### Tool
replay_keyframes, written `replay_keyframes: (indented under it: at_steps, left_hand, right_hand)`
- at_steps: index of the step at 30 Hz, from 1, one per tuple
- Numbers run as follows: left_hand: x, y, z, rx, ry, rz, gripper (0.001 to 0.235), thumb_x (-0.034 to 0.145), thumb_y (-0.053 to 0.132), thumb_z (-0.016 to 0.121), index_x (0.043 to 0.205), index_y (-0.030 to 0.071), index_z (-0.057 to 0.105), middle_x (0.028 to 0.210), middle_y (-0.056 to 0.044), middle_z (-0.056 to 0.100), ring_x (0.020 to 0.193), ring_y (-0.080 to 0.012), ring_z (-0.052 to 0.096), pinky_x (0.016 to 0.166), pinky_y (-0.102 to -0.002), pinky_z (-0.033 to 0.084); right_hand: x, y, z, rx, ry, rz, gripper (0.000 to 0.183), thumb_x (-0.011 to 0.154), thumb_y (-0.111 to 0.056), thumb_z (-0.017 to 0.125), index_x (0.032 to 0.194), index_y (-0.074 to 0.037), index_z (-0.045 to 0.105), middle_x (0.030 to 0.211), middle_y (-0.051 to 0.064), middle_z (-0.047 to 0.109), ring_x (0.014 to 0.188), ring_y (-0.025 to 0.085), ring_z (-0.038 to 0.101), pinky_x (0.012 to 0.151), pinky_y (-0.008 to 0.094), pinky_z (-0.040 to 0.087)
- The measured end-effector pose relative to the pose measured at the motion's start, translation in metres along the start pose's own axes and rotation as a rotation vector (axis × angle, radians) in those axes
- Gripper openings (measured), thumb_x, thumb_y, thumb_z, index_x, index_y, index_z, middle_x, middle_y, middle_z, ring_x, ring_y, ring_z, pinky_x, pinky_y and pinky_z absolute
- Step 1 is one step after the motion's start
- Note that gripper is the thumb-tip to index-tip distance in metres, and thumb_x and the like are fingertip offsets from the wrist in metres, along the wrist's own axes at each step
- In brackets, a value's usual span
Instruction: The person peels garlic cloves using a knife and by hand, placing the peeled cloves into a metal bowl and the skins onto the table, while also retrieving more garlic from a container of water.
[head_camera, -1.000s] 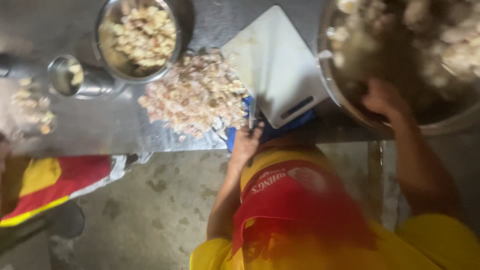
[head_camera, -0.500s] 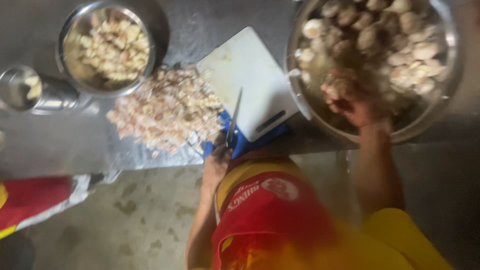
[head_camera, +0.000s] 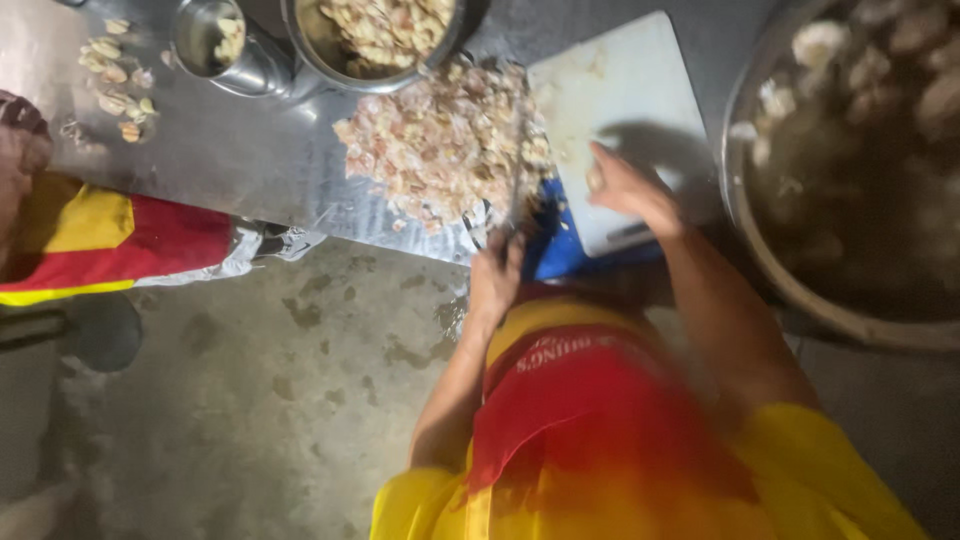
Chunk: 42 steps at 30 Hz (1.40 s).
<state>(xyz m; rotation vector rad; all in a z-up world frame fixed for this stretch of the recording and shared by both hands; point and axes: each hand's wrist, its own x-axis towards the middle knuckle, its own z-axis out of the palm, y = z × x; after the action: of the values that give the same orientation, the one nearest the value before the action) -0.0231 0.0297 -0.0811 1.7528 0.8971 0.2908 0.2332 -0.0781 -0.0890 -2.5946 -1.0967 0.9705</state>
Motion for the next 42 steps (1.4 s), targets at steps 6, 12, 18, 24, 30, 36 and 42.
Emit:
replay_keyframes:
  at_steps: [6, 12, 18, 24, 30, 36, 42]
  left_hand:
    - [-0.034, -0.012, -0.003, 0.105, -0.258, 0.057, 0.031, 0.097, 0.017, 0.063, 0.126, 0.007, 0.069, 0.102, -0.023, 0.076, 0.092, -0.034, 0.074, 0.083, -0.042, 0.056]
    - [-0.012, -0.021, 0.012, 0.256, 0.002, 0.073, 0.031, 0.1, 0.02, 0.062, 0.128, 0.009, 0.067, 0.095, -0.025, 0.073, 0.085, -0.0427, 0.072, 0.074, -0.049, 0.058]
    - [-0.018, -0.005, 0.028, 0.224, -0.033, 0.209, 0.029, 0.1, 0.018, 0.059, 0.126, 0.007, 0.063, 0.096, -0.023, 0.073, 0.083, -0.0417, 0.071, 0.071, -0.05, 0.058]
    - [-0.027, 0.001, 0.041, 0.354, -0.108, 0.195, 0.018, 0.101, 0.023, 0.059, 0.11, 0.007, 0.063, 0.09, -0.022, 0.069, 0.074, -0.0442, 0.068, 0.062, -0.053, 0.054]
    - [-0.034, 0.002, 0.045, 0.549, -0.149, 0.265, 0.012, 0.1, 0.019, 0.058, 0.106, 0.008, 0.059, 0.085, -0.016, 0.064, 0.065, -0.0376, 0.067, 0.051, -0.05, 0.053]
    - [-0.036, 0.006, 0.043, 0.727, -0.248, 0.355, 0.027, 0.087, 0.005, 0.059, 0.113, 0.002, 0.053, 0.086, -0.014, 0.061, 0.066, -0.0296, 0.069, 0.046, -0.043, 0.054]
    - [-0.037, 0.01, 0.041, 0.709, -0.292, 0.342, 0.032, 0.082, 0.004, 0.06, 0.113, 0.0, 0.05, 0.087, -0.017, 0.061, 0.065, -0.0302, 0.069, 0.045, -0.042, 0.055]
  right_hand:
    - [0.004, 0.074, 0.045, 0.699, 0.132, -0.116, 0.066, 0.079, -0.006, 0.083, 0.136, -0.004, 0.052, 0.114, 0.011, 0.066, 0.096, 0.02, 0.064, 0.077, 0.032, 0.055]
    - [0.003, 0.081, 0.079, 0.804, 0.35, -0.242, 0.058, 0.082, -0.008, 0.089, 0.134, -0.003, 0.062, 0.12, 0.009, 0.067, 0.108, 0.018, 0.065, 0.092, 0.03, 0.055]
    - [-0.025, 0.061, 0.072, 0.812, 0.398, -0.164, 0.062, 0.086, -0.009, 0.084, 0.14, -0.001, 0.056, 0.124, 0.012, 0.064, 0.11, 0.021, 0.065, 0.093, 0.031, 0.056]
    - [-0.038, 0.048, 0.059, 0.867, 0.363, -0.105, 0.05, 0.096, -0.016, 0.073, 0.139, 0.005, 0.058, 0.125, 0.013, 0.067, 0.11, 0.02, 0.068, 0.094, 0.031, 0.058]
    - [-0.04, 0.054, 0.075, 0.959, 0.351, -0.116, 0.043, 0.095, -0.012, 0.07, 0.132, 0.007, 0.061, 0.118, 0.012, 0.067, 0.098, 0.018, 0.068, 0.083, 0.029, 0.058]
    - [-0.039, 0.065, 0.092, 1.033, 0.385, -0.132, 0.045, 0.095, -0.01, 0.072, 0.135, 0.007, 0.059, 0.114, 0.011, 0.069, 0.097, 0.016, 0.068, 0.089, 0.028, 0.057]
    - [-0.042, 0.06, 0.084, 1.042, 0.405, -0.224, 0.043, 0.097, -0.003, 0.07, 0.137, 0.008, 0.056, 0.129, 0.013, 0.064, 0.114, 0.018, 0.064, 0.098, 0.03, 0.057]
